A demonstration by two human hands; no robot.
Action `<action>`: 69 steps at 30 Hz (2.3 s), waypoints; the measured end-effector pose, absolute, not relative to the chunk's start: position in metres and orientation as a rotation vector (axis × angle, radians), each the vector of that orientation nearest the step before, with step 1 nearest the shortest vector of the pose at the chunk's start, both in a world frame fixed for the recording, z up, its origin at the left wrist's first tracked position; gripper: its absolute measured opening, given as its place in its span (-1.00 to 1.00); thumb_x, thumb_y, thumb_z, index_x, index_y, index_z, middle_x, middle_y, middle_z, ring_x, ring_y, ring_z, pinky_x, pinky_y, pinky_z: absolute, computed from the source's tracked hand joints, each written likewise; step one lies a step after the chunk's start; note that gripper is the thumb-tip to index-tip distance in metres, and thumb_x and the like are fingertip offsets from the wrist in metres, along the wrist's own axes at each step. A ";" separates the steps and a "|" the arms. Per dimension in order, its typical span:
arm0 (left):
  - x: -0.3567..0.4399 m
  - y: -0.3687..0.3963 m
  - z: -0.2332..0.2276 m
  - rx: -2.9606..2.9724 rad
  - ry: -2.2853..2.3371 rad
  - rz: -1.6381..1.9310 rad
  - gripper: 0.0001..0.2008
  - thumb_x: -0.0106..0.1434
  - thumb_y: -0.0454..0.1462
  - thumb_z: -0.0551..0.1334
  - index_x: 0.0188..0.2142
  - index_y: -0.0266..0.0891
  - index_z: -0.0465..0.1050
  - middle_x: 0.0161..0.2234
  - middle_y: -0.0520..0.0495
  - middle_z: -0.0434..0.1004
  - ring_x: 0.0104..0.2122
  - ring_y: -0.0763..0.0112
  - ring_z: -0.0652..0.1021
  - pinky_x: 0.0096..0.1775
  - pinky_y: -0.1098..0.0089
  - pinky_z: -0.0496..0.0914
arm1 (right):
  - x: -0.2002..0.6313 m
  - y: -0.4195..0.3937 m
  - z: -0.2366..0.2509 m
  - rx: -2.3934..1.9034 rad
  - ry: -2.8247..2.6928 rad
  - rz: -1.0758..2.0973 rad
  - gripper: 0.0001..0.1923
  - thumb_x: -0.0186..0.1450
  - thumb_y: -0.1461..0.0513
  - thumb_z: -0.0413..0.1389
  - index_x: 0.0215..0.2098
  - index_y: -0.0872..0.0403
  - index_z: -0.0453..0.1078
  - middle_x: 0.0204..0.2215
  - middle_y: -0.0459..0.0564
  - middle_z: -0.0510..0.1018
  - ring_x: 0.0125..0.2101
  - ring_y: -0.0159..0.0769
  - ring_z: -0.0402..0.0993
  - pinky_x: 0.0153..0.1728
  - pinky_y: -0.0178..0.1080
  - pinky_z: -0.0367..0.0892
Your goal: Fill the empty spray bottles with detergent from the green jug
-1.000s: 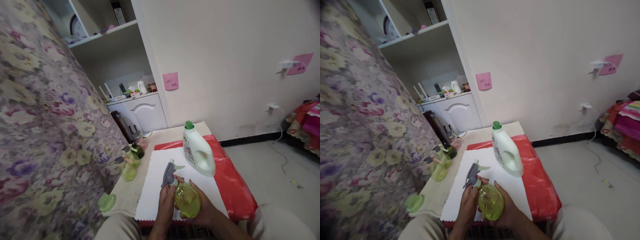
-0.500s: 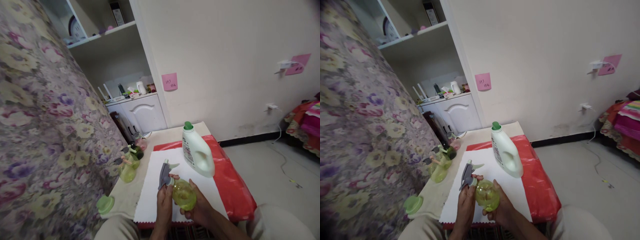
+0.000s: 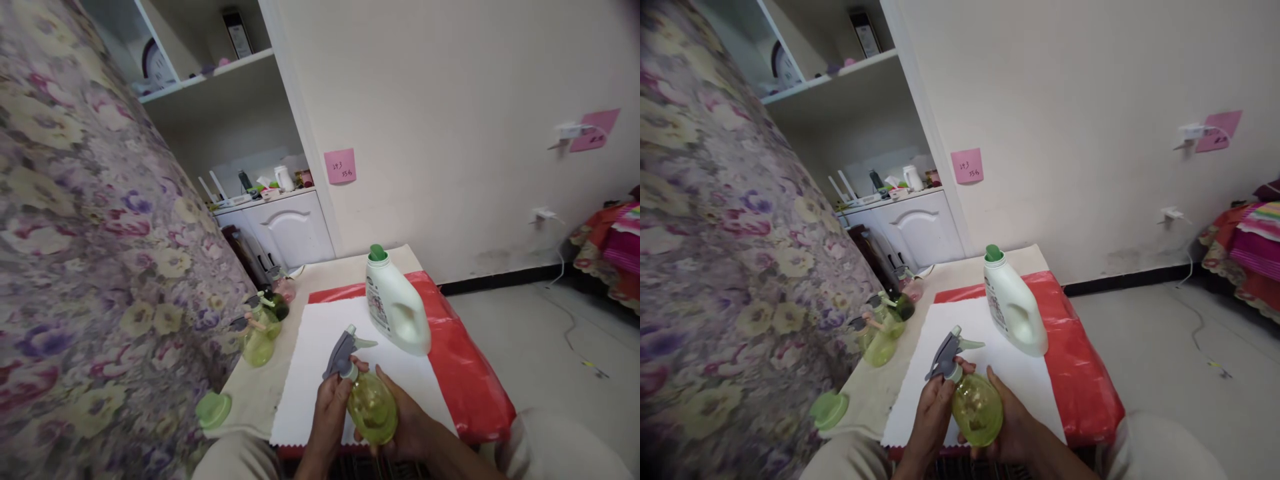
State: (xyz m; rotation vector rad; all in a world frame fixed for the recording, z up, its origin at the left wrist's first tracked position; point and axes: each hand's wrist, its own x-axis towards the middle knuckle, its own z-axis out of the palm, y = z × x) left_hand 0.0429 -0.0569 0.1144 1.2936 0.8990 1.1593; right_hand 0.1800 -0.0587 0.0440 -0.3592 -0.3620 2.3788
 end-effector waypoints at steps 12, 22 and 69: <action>0.052 -0.052 0.113 1.050 0.852 1.290 -0.60 0.12 -0.03 0.31 -0.13 -0.22 0.51 -0.16 -0.17 0.55 -0.56 0.49 0.41 -0.71 0.56 0.17 | 0.179 -0.055 0.043 -0.383 -0.350 2.338 -0.26 0.25 -0.27 -0.15 -0.06 0.16 0.40 -0.39 0.14 0.66 -0.58 -0.16 0.62 -0.76 -0.40 0.31; 0.058 -0.053 0.114 1.052 0.845 1.354 -0.70 0.18 -0.09 0.27 -0.16 -0.19 0.50 -0.13 -0.12 0.57 -0.53 0.48 0.44 -0.65 0.54 0.24 | 0.168 -0.060 0.036 -0.378 -0.249 2.255 -0.30 0.26 -0.24 -0.09 -0.04 0.16 0.41 -0.39 0.13 0.66 -0.65 -0.29 0.54 -0.67 -0.34 0.37; 0.060 -0.057 0.130 1.262 0.895 1.201 -0.57 0.10 0.00 0.30 -0.17 -0.25 0.51 -0.24 -0.20 0.63 -0.10 0.02 0.55 -0.03 0.16 0.36 | 0.180 -0.067 0.047 -0.352 -0.266 2.468 -0.36 0.27 -0.20 -0.10 -0.25 0.17 0.49 -0.52 0.14 0.67 -0.64 -0.18 0.58 -0.82 -0.37 0.28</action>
